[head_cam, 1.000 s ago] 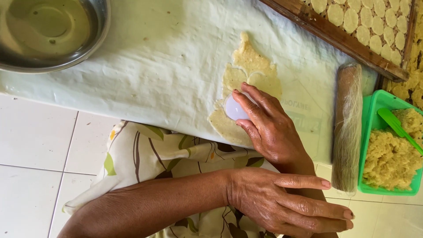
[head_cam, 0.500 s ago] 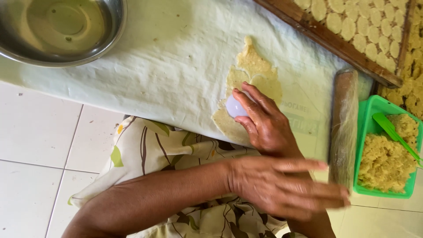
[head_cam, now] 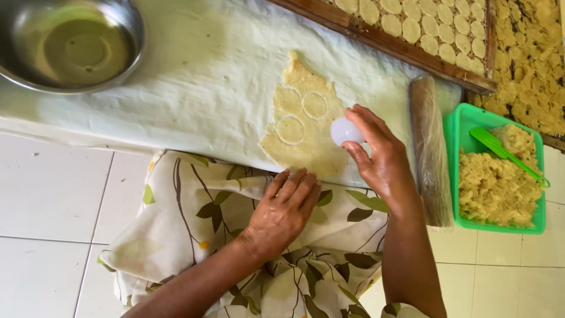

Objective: Roll out dough on a flat surface and use a circular mold to cut out small pastry shapes.

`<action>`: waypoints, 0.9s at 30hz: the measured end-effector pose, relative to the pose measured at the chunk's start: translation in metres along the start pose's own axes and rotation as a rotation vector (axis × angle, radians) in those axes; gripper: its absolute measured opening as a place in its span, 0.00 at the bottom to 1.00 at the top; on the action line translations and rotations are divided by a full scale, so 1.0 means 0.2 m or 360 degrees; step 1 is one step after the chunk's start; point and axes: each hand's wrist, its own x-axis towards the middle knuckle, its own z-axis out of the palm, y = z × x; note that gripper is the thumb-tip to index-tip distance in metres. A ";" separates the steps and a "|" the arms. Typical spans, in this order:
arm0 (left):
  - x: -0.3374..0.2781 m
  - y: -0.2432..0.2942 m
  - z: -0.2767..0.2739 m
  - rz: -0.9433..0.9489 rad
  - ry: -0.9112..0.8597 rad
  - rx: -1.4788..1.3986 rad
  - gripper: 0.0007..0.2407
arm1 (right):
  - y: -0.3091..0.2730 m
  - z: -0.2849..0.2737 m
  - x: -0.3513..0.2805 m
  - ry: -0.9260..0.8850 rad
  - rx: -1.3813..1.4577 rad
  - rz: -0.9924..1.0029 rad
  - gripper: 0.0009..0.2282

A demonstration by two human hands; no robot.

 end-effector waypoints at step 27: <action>-0.05 -0.05 0.08 0.0231 0.0669 -0.0586 0.06 | -0.12 0.16 0.07 -0.0328 -0.0238 -0.0018 0.24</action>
